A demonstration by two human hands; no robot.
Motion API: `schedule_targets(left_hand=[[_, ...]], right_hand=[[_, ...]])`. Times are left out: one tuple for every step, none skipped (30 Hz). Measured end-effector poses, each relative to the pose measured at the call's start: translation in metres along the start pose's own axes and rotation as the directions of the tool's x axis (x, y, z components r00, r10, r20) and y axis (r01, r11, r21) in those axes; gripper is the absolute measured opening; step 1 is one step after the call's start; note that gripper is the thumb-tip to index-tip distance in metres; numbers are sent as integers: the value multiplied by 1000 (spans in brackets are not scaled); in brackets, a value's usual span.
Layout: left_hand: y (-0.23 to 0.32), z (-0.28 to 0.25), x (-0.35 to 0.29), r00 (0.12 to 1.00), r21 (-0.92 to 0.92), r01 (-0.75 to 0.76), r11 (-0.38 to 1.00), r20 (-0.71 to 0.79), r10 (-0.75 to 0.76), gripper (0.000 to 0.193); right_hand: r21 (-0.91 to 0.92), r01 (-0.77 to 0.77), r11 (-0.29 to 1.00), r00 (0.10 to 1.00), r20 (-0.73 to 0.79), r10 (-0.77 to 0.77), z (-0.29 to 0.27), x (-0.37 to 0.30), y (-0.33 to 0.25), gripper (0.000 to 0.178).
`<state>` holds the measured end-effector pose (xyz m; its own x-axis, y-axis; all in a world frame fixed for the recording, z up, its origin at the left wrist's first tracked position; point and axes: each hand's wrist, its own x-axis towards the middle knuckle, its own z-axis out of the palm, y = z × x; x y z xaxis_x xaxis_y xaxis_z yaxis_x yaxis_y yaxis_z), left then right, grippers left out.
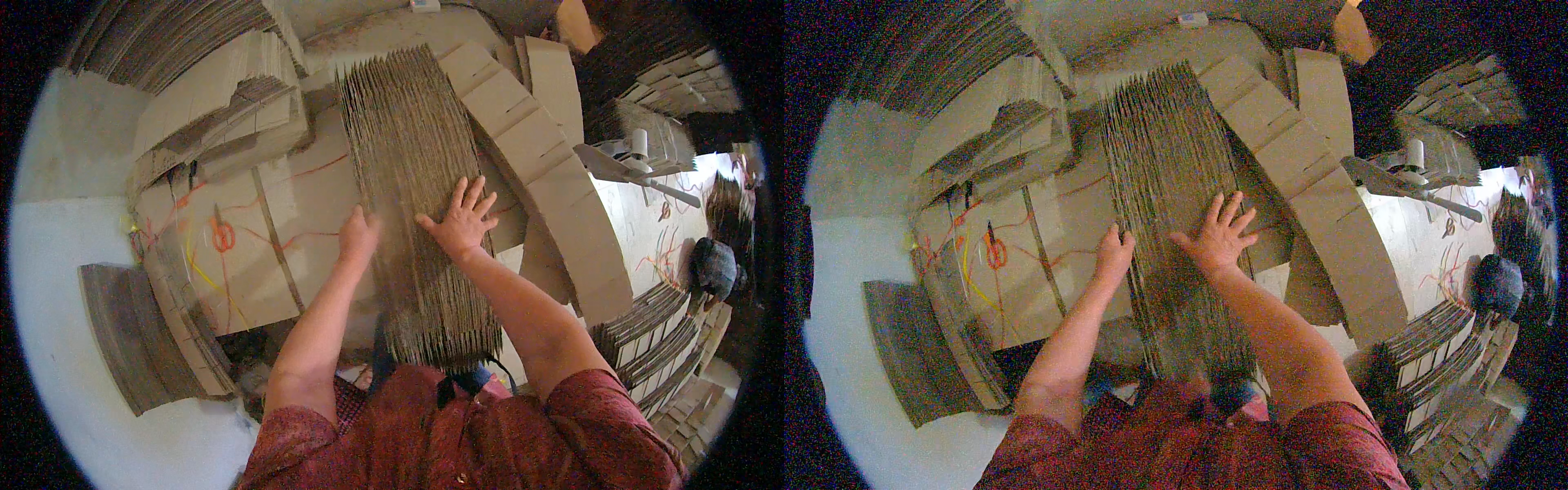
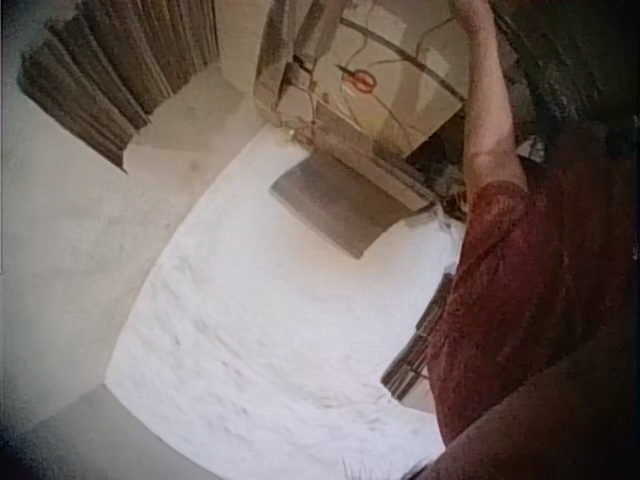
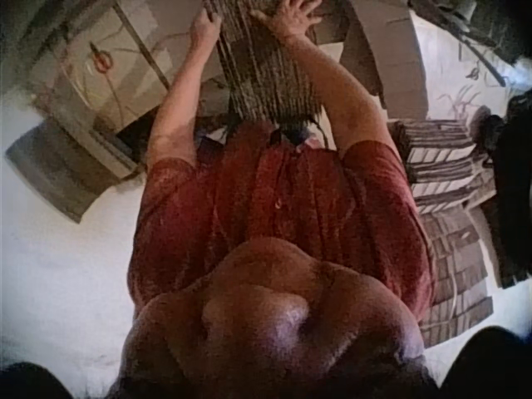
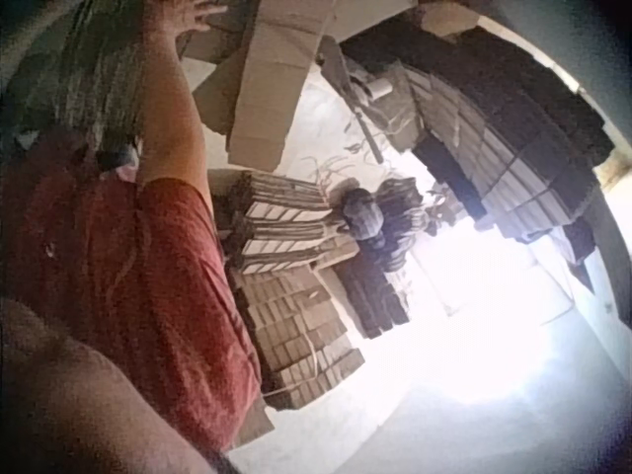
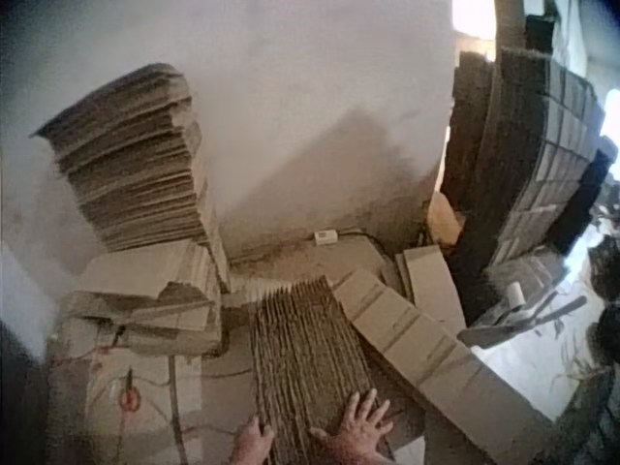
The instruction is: The person gathers flat cardboard sheets from the floor, stacks them into a neat pile, and secures the stack with a red plastic tie. The person then places the tied bundle on top of other stacked cardboard.
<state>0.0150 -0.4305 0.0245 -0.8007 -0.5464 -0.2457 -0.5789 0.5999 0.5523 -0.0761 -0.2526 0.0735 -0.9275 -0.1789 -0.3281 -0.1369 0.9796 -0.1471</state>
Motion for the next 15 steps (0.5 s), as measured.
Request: schedule_targets(left_hand=[[-4,2,2,1000,1,13,1000,7,-13,44],[-11,5,5,1000,3,25,1000,13,-25,42],[-7,4,7,999,0,31,1000,29,-31,41],[-5,2,8,999,32,33,999,42,-34,38],[-3,-1,7,998,65,34,997,53,-37,35],[4,-8,5,997,100,32,994,66,-39,33],[8,-12,4,998,84,32,996,55,-37,30],[12,-15,3,998,68,32,997,45,-35,27],[15,-17,-1,999,51,36,998,37,-38,25],[19,-20,-3,998,35,34,999,58,-36,24],[24,-23,-6,996,19,32,999,79,-33,23],[28,-27,-8,995,4,30,1000,93,-30,22],[29,-27,-9,994,-11,29,1000,108,-28,21],[28,-23,-11,998,33,-12,999,62,10,23],[22,-18,-14,999,83,-44,996,13,43,24]], right_hand=[[-5,-14,1000,1000,26,14,-3,0,-3,115],[-9,-5,1000,1000,24,5,-3,0,-5,115],[-19,-7,1000,1000,23,8,-1,0,-3,115],[-28,-9,1000,1000,21,10,-1,1,-2,114],[-28,-18,999,999,30,18,-2,1,-2,114],[-25,-28,999,999,39,29,-4,1,-2,114],[-22,-39,999,998,48,40,-6,1,-1,114],[-26,-24,999,999,38,25,-5,2,1,115],[-33,-8,999,999,32,9,-4,2,3,115],[-41,8,999,1000,27,-7,-2,2,5,115],[-31,4,1000,1000,9,-4,0,2,6,115],[-18,6,1000,1000,-12,-6,2,2,5,115],[-7,7,1000,999,-34,-7,2,2,5,115],[-10,4,1000,999,-45,-5,2,2,5,115],[-11,8,1000,999,-51,-9,3,0,4,115]])
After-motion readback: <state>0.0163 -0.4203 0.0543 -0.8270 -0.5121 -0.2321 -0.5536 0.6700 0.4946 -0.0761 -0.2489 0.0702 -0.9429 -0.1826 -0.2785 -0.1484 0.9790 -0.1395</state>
